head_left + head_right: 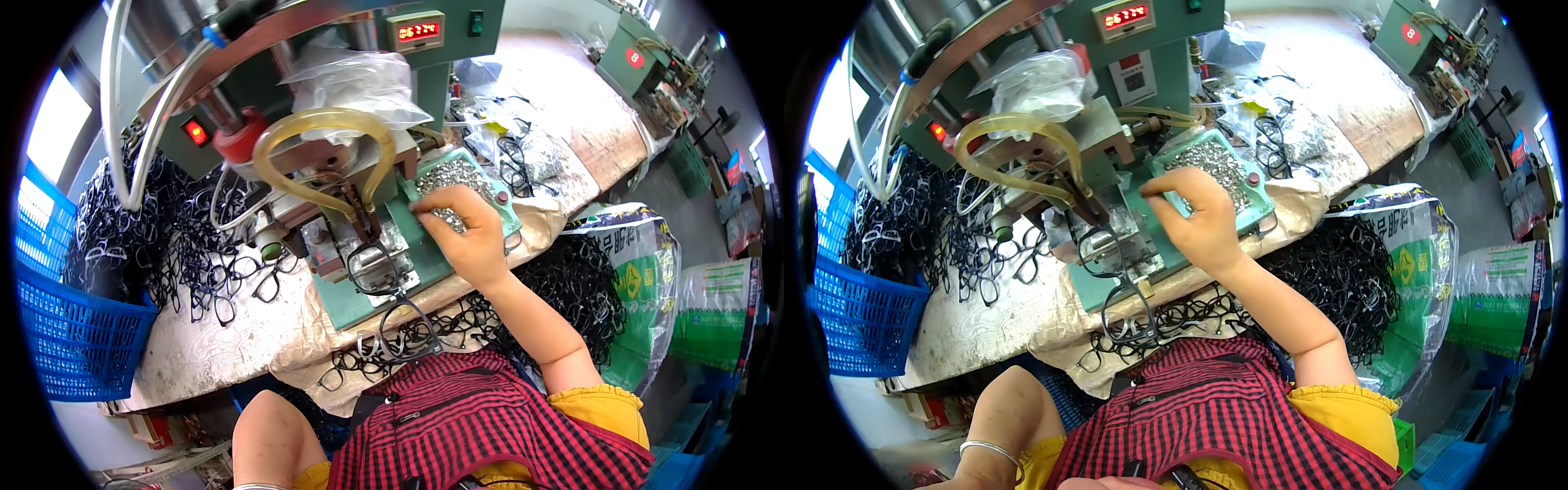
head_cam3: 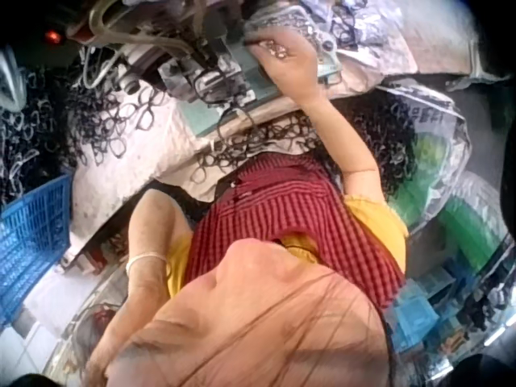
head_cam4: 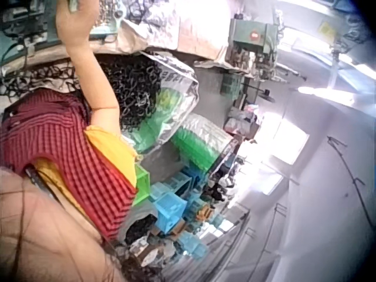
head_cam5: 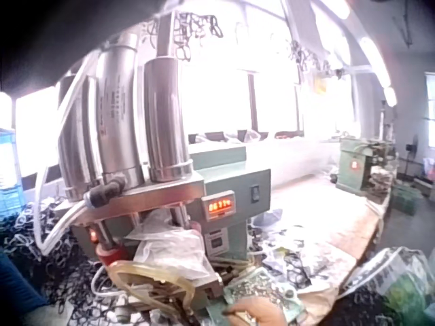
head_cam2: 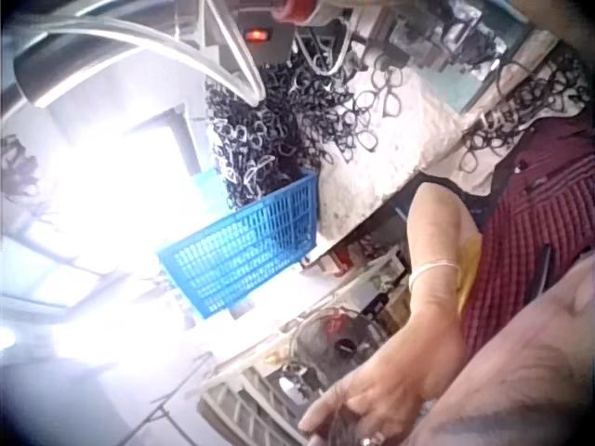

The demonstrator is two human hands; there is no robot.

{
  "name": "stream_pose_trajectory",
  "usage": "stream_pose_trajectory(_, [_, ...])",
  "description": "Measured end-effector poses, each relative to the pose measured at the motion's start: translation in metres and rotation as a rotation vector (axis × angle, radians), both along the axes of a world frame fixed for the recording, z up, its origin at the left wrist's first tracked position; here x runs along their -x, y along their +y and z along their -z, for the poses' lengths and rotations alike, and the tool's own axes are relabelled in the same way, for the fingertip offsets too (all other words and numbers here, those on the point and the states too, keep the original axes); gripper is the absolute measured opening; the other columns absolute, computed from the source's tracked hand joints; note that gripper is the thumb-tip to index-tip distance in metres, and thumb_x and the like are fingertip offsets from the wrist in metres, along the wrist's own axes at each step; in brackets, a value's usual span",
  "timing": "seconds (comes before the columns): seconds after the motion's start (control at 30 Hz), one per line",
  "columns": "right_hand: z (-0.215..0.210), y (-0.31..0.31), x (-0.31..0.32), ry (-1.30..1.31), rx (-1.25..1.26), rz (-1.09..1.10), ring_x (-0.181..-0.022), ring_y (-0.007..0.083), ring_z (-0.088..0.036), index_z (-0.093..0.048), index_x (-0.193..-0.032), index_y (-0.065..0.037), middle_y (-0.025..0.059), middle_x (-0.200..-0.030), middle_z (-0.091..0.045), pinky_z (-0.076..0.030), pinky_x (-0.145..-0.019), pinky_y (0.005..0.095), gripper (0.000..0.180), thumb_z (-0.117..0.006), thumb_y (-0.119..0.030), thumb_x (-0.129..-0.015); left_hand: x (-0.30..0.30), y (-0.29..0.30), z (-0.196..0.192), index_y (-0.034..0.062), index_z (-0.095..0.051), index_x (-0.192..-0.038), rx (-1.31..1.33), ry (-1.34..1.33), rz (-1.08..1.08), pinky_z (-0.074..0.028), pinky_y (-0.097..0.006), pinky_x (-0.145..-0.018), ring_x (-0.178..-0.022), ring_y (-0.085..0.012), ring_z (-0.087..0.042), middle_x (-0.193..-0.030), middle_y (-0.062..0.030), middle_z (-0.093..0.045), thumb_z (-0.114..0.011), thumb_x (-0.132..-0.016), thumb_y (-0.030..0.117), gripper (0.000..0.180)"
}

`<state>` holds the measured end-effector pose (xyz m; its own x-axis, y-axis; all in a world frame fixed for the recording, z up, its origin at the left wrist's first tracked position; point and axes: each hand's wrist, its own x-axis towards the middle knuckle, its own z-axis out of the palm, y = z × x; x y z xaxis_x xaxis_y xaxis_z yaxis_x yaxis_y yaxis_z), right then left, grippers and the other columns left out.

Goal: The person repeatedly picks up eyeglass frames, places them into a green machine, and presses a lever to attach nose pads. They then remove the frames and place them on the table. The process is repeated for multiple frames.

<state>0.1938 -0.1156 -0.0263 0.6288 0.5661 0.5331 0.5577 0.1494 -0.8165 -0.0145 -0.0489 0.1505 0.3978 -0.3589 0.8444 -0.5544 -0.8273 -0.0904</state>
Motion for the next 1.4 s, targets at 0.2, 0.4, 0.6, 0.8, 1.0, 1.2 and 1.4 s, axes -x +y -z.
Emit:
stream_pose_trajectory(0.2, [0.005,0.025,0.022,0.212,-0.076,-0.099,-0.094,0.0148,-0.068,-0.061,-0.114,0.001,0.0077,-0.091,-0.071,-0.051,-0.085,0.0292,0.034,-0.073,-0.002,-0.082,0.018,0.010,0.004,0.0005,-0.071,-0.104,0.037,-0.066,0.006,-0.047,-0.029,-0.086,-0.095,-0.0182,-0.061,-0.106,-0.0077,-0.068,-0.064,-0.092,0.003,0.014])
stream_pose_trajectory(0.4, [0.009,0.027,0.026,0.414,-0.143,-0.153,-0.094,0.0126,-0.066,-0.057,-0.119,0.004,0.0067,-0.105,-0.066,-0.050,-0.087,0.0275,0.040,-0.072,0.000,-0.083,0.059,0.106,0.094,-0.0006,-0.071,-0.103,0.866,-0.330,-0.849,-0.048,-0.027,-0.083,-0.093,-0.0173,-0.060,-0.105,-0.0073,-0.067,-0.064,-0.093,0.004,0.013])
stream_pose_trajectory(0.6, [-0.010,0.036,0.043,0.548,-0.211,-0.312,-0.103,0.0149,-0.065,-0.051,-0.128,0.003,0.0105,-0.109,-0.070,-0.048,-0.093,0.0294,0.048,-0.071,0.000,-0.084,0.065,0.194,0.301,0.0198,-0.076,-0.106,0.810,0.693,-1.172,-0.048,-0.043,-0.085,-0.095,-0.0322,-0.057,-0.104,-0.0129,-0.060,-0.084,-0.071,0.010,0.038])
stream_pose_trajectory(0.8, [-0.035,-0.006,0.043,0.362,-0.016,-0.312,-0.107,0.0214,-0.066,-0.058,-0.126,0.001,0.0106,-0.115,-0.070,-0.049,-0.096,0.0351,0.045,-0.071,-0.007,-0.084,0.059,0.172,0.288,0.0038,-0.065,-0.095,0.483,0.485,-1.174,-0.048,-0.043,-0.075,-0.085,-0.0358,-0.059,-0.098,-0.0143,-0.063,-0.066,-0.085,0.004,0.010])
stream_pose_trajectory(1.0, [0.043,-0.071,-0.029,-0.393,0.524,0.482,-0.100,0.0330,-0.061,-0.071,-0.100,-0.004,0.0124,-0.096,-0.069,-0.048,-0.091,0.0436,0.025,-0.078,-0.012,-0.077,0.061,0.086,0.191,0.0037,-0.072,-0.092,0.659,-0.052,-0.644,-0.055,-0.041,-0.087,-0.093,-0.0310,-0.071,-0.099,-0.0166,-0.075,-0.064,-0.091,-0.001,0.009])
stream_pose_trajectory(1.2, [0.063,-0.029,-0.048,-0.403,0.315,0.451,-0.091,0.0315,-0.061,-0.069,-0.081,-0.006,0.0088,-0.082,-0.068,-0.049,-0.083,0.0434,0.009,-0.077,-0.009,-0.076,-0.005,0.048,0.151,0.0119,-0.076,-0.092,0.396,0.289,-0.160,-0.043,-0.050,-0.105,-0.090,-0.0273,-0.070,-0.100,-0.0091,-0.077,-0.074,-0.078,0.011,0.014])
stream_pose_trajectory(1.4, [0.061,-0.020,-0.053,-0.410,0.354,0.423,-0.103,0.0322,-0.060,-0.071,-0.086,-0.010,0.0082,-0.096,-0.069,-0.050,-0.088,0.0428,0.010,-0.075,-0.015,-0.078,-0.015,0.050,0.151,0.0116,-0.076,-0.094,0.369,0.341,-0.142,-0.046,-0.048,-0.100,-0.084,-0.0220,-0.068,-0.103,-0.0054,-0.077,-0.076,-0.078,0.011,0.016])
